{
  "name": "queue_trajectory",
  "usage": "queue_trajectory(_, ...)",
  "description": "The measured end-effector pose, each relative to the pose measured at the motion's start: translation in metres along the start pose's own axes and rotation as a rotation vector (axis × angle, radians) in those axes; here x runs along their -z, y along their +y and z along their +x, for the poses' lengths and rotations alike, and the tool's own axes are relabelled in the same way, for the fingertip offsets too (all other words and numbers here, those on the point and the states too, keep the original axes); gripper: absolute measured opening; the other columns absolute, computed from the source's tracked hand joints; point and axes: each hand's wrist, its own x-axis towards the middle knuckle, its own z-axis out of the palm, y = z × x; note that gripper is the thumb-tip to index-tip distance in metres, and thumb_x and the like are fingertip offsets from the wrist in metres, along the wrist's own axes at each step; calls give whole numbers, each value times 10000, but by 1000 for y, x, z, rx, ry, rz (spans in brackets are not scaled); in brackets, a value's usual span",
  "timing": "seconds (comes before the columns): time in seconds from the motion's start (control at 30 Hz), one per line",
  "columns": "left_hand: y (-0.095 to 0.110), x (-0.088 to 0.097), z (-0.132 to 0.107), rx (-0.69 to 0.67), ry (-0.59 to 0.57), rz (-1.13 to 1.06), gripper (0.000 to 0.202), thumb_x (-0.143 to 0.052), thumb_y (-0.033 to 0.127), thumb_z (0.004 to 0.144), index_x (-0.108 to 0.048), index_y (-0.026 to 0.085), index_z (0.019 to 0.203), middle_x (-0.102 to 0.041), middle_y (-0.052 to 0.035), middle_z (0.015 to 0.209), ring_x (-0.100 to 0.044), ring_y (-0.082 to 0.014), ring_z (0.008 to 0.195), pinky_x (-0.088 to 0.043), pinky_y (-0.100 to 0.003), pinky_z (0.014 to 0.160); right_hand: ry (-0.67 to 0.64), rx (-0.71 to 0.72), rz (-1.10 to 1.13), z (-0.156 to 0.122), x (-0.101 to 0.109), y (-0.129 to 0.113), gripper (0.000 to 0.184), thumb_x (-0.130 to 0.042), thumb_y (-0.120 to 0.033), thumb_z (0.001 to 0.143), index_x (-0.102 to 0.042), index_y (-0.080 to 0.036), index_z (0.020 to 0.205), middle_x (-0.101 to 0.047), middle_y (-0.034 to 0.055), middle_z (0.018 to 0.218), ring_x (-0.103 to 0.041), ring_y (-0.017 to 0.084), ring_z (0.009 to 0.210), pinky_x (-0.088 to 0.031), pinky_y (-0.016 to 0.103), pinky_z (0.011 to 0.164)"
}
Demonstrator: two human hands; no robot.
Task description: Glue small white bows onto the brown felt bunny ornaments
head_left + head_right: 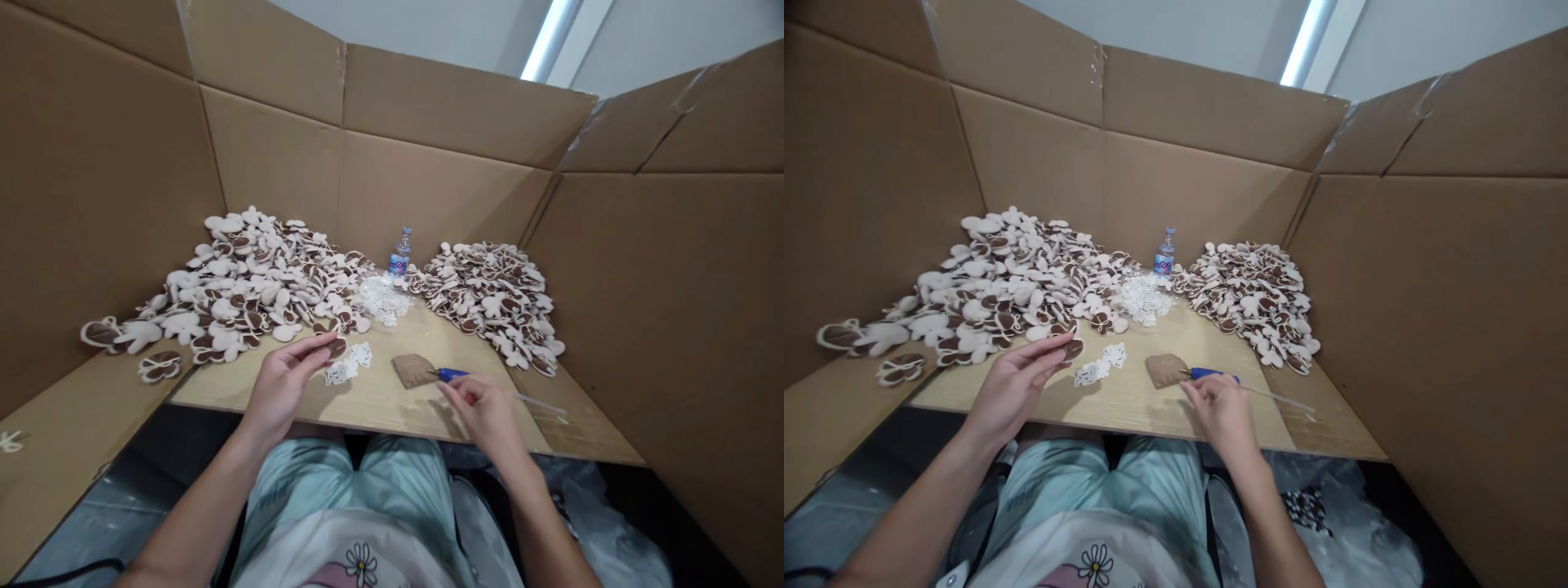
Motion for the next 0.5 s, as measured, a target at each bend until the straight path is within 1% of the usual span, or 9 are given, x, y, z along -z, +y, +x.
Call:
queue_trajectory(0.03, 0, 1, 0, -3, 1, -2, 257, -787, 234, 689, -785, 198, 944, -771, -67, 1052, -687, -201, 987, -494, -308, 920, -59, 75, 53, 0, -10, -10, 311, -526, -310, 904, -699, -186, 676, -749, 93, 778, -686, 220, 775, -484, 294, 733)
queue_trajectory(0.1, 0, 2, 0, -10, 1, -3, 249, -780, 224, 698, -785, 197, 945, -768, -73, 1062, -687, -203, 986, -499, -308, 914, -157, 143, 56, 4, -32, -29, 265, -466, -163, 905, -717, -174, 988, -752, 104, 965, -685, 213, 876, -485, 295, 781)
queue_trajectory(0.13, 0, 3, 0, -14, -1, 1, 247, -777, 223, 703, -785, 198, 949, -766, -75, 1066, -686, -203, 985, -500, -308, 913, -201, 147, 24, 9, -43, -37, 342, -451, -97, 883, -670, -161, 1137, -741, 115, 1037, -680, 211, 931, -477, 293, 810)
queue_trajectory(0.17, 0, 4, 1, -17, -3, 6, 245, -774, 223, 709, -784, 200, 953, -764, -76, 1073, -686, -202, 983, -500, -307, 912, -242, 136, -11, 16, -53, -44, 391, -452, -63, 863, -637, -146, 1198, -737, 124, 1052, -675, 212, 956, -468, 287, 825)
queue_trajectory(0.2, 0, 5, 1, -18, -4, 13, 243, -770, 225, 714, -784, 201, 956, -762, -76, 1079, -687, -200, 979, -500, -305, 909, -268, 133, -29, 24, -62, -50, 390, -468, -63, 855, -636, -134, 1199, -738, 135, 1044, -674, 221, 956, -460, 286, 821)
queue_trajectory(0.23, 0, 6, 1, -18, -3, 22, 241, -767, 228, 719, -783, 202, 958, -761, -75, 1082, -689, -198, 971, -502, -302, 901, -286, 135, -39, 34, -70, -55, 348, -486, -79, 854, -663, -133, 1149, -744, 139, 1007, -679, 227, 920, -456, 283, 796)
queue_trajectory(0.3, 1, 8, 2, -13, 2, 34, 240, -762, 233, 722, -783, 201, 959, -762, -76, 1078, -694, -196, 944, -508, -297, 875, -326, 144, -54, 55, -83, -61, 239, -522, -104, 841, -718, -140, 972, -753, 131, 890, -678, 222, 803, -440, 271, 718)
queue_trajectory(0.37, 2, 9, 3, -7, 13, 37, 245, -762, 235, 716, -783, 196, 957, -763, -79, 1071, -698, -198, 927, -513, -295, 852, -374, 159, -67, 76, -92, -64, 193, -550, -77, 800, -731, -140, 827, -749, 117, 802, -658, 204, 715, -419, 261, 670)
queue_trajectory(0.5, 3, 10, 5, -15, 20, 41, 251, -763, 231, 709, -784, 189, 956, -759, -83, 1085, -692, -208, 957, -508, -291, 859, -434, 179, -76, 100, -100, -65, 195, -595, -12, 723, -740, -135, 764, -754, 108, 810, -648, 193, 744, -409, 245, 685)
